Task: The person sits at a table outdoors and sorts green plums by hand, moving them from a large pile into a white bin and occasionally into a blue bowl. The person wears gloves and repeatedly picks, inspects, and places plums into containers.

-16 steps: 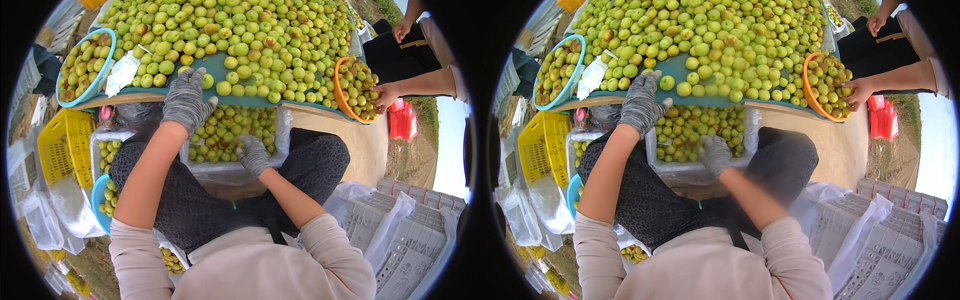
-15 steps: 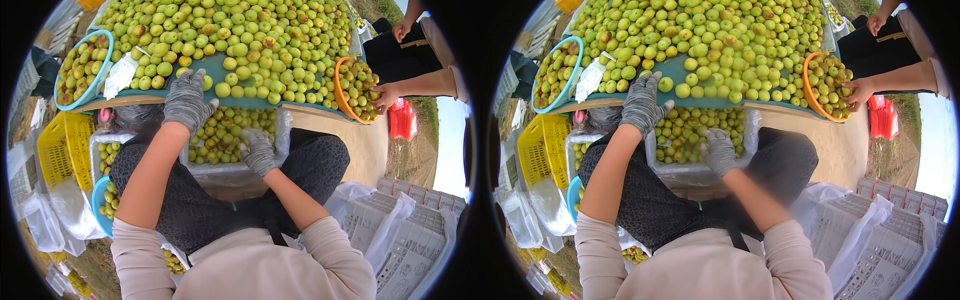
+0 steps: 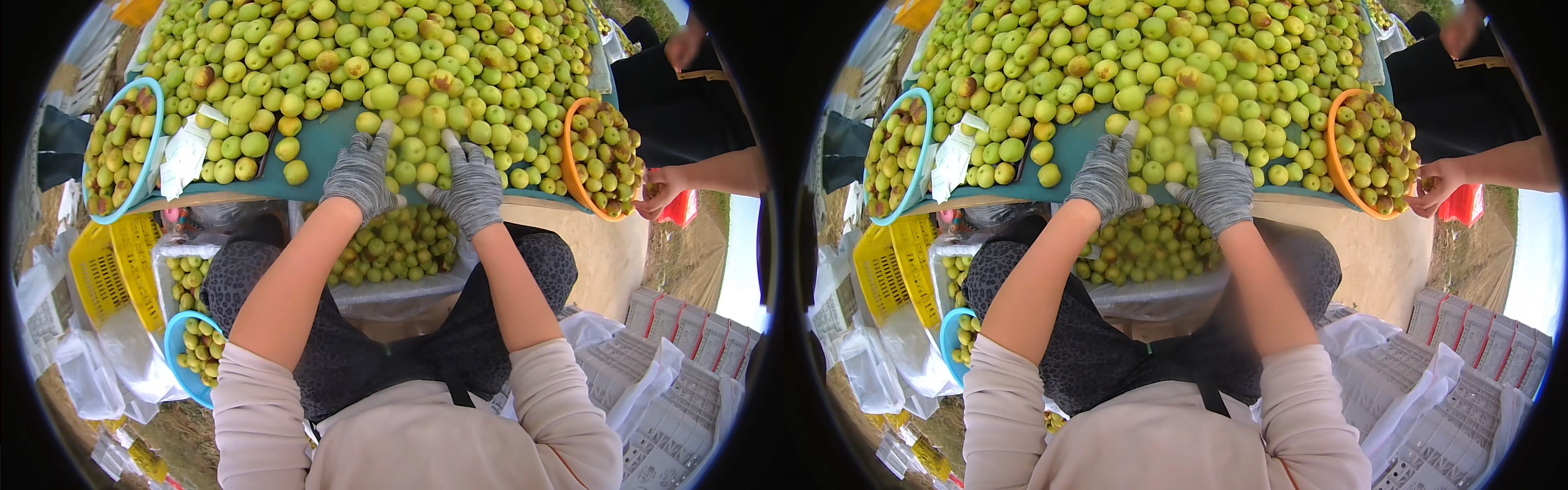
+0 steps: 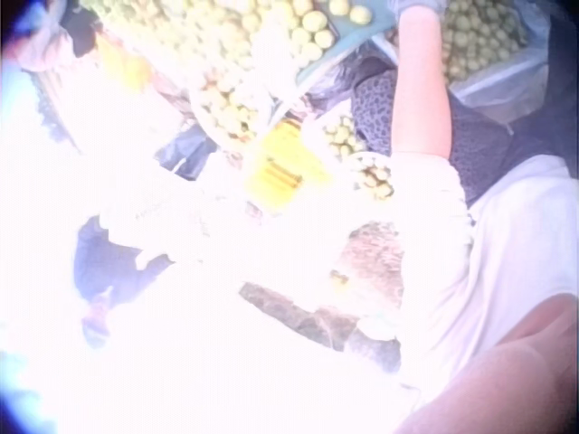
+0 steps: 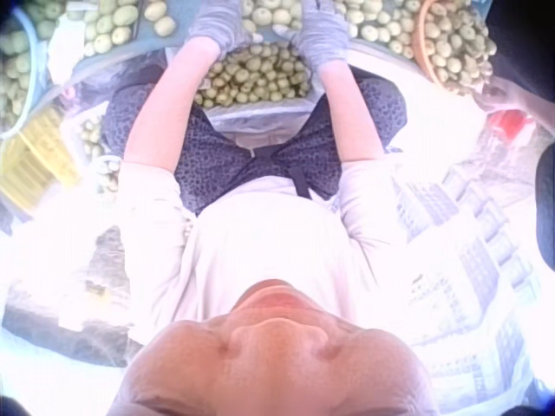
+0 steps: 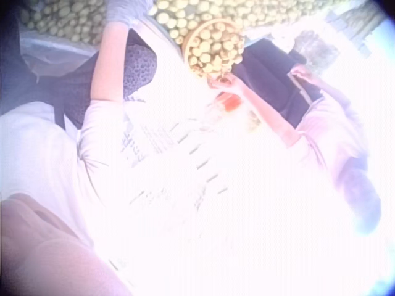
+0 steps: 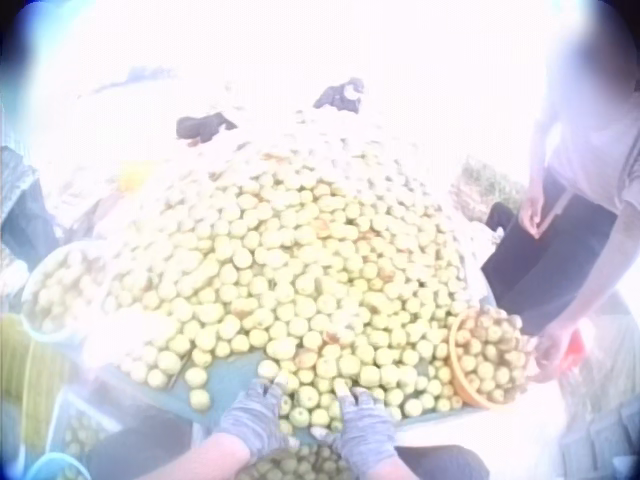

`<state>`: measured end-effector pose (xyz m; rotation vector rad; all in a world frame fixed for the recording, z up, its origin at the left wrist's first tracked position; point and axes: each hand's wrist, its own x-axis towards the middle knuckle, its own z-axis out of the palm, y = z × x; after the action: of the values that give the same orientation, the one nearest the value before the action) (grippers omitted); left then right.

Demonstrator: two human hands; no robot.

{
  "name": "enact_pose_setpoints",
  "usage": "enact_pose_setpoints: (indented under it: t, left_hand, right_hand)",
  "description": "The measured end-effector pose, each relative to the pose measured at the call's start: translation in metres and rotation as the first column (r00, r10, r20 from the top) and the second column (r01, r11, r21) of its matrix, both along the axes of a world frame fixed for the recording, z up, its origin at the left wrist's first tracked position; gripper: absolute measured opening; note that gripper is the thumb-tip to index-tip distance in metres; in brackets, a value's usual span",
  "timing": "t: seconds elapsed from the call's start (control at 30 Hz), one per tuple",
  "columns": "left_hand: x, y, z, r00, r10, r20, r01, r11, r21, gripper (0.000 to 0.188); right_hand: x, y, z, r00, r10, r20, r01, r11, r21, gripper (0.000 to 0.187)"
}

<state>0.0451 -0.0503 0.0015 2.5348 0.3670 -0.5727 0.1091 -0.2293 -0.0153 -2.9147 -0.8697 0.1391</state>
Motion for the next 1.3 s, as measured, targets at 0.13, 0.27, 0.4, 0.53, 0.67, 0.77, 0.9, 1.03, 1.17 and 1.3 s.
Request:
enact_pose_setpoints:
  t: [0.13,0.27,0.4,0.53,0.67,0.77,0.9,1.03,1.17,1.3]
  left_hand:
    - [0.003,-0.007,-0.009,0.999,-0.034,0.029,0.036,0.996,-0.083,0.115]
    - [-0.002,-0.004,-0.014,0.998,-0.015,0.060,0.024,0.988,-0.152,0.096]
    - [-0.002,0.002,-0.018,0.988,0.003,0.152,0.015,0.993,-0.117,0.064]
    - [0.001,0.004,-0.021,0.973,-0.071,0.221,0.072,0.997,0.003,0.039]
    - [-0.001,0.003,-0.022,0.955,-0.111,0.274,0.141,0.986,-0.092,0.026]
    - [-0.002,0.010,-0.020,0.956,-0.113,0.270,0.141,0.986,-0.087,0.021]
    - [-0.001,0.029,-0.018,0.886,0.064,0.459,-0.065,0.998,-0.013,0.019]
    - [0.012,0.041,-0.022,0.816,0.317,0.482,-0.298,0.947,-0.118,0.023]
    - [0.021,0.051,-0.023,0.679,0.502,0.536,-0.452,0.861,-0.234,0.026]
    - [0.024,0.072,-0.014,0.523,0.385,0.760,-0.508,0.857,-0.086,0.035]
  right_hand:
    - [0.011,-0.005,0.006,0.992,0.106,-0.072,-0.109,0.993,-0.035,0.084]
    - [0.009,-0.011,-0.002,0.982,0.185,-0.048,-0.187,0.980,-0.059,0.073]
    - [-0.005,-0.013,-0.007,0.954,0.298,0.004,-0.298,0.954,0.003,0.054]
    - [-0.001,0.001,0.001,0.915,0.386,0.121,-0.404,0.870,0.283,0.036]
    - [0.038,0.039,0.003,0.899,0.198,0.391,-0.341,0.876,0.340,0.046]
    - [0.040,0.055,-0.003,0.882,0.180,0.434,-0.296,0.931,0.215,0.054]
    - [0.012,0.034,-0.005,0.915,0.264,0.306,-0.340,0.912,0.229,0.053]
    - [0.014,0.035,-0.003,0.928,0.262,0.266,-0.353,0.848,0.395,0.046]
    - [0.029,0.086,-0.012,0.885,0.214,0.412,-0.342,0.902,0.265,0.050]
    - [0.000,0.076,-0.011,0.932,0.335,0.139,-0.350,0.931,0.102,0.055]
